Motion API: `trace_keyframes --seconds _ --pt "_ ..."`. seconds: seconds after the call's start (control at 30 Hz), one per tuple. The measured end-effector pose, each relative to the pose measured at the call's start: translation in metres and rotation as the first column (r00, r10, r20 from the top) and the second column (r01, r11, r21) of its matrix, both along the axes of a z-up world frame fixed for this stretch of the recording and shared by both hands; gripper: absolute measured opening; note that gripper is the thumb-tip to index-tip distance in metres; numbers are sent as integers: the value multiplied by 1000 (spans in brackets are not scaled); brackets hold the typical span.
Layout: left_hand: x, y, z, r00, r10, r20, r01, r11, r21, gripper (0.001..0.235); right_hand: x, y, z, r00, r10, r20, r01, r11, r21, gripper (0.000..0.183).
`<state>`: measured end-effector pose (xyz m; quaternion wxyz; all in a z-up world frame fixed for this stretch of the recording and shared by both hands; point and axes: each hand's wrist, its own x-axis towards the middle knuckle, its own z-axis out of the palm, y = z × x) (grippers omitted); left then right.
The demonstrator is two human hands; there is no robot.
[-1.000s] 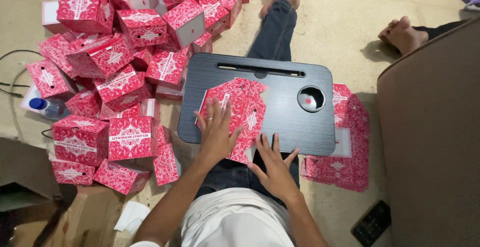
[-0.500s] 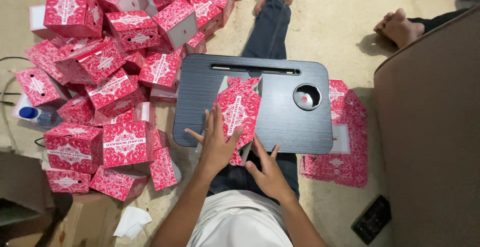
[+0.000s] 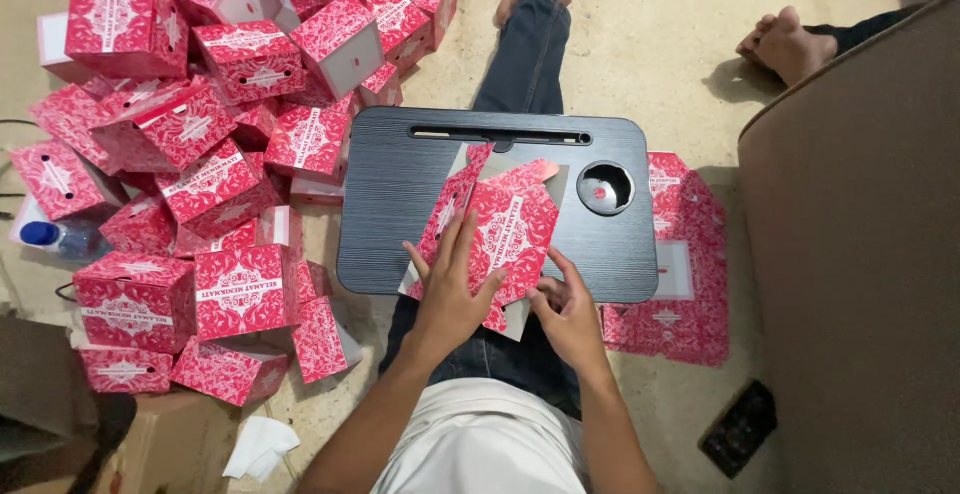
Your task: The person assembles small red-and-white patterned cardboard boxes by folding flat die-cut sheets along pre-scored lines and tucking tabs into slots. They complete one box, place it aside, and begin a second box before the clip ends.
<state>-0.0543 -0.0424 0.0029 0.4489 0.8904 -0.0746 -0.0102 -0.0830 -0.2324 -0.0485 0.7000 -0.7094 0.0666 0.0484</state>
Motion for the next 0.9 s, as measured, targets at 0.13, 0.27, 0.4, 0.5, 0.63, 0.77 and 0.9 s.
trace_keyframes --seconds 0.13,0.27,0.4,0.5,0.63,0.77,0.9 --pt "2 -2 1 998 -30 46 28 999 43 82 7 -6 12 1000 -15 10 18 954 -299 67" --pt "4 -6 -2 995 -86 56 81 992 94 79 7 1 28 995 101 5 -50 532 -846 57" --pt "7 -12 -16 987 -155 48 142 969 203 73 4 1 20 982 180 51 -41 473 -880 51" --pt "10 -11 -11 981 -187 45 172 959 227 73 5 -2 21 980 177 86 -11 485 -874 50" --pt "14 -9 -10 979 -201 30 190 957 220 79 4 -6 21 979 180 99 -7 515 -857 51" --pt "17 -5 -9 981 -196 -17 196 964 179 84 1 -3 26 976 194 99 -28 565 -824 60" --pt "18 -3 -7 979 -198 44 190 972 141 81 -1 -1 22 974 195 116 -19 580 -814 63"
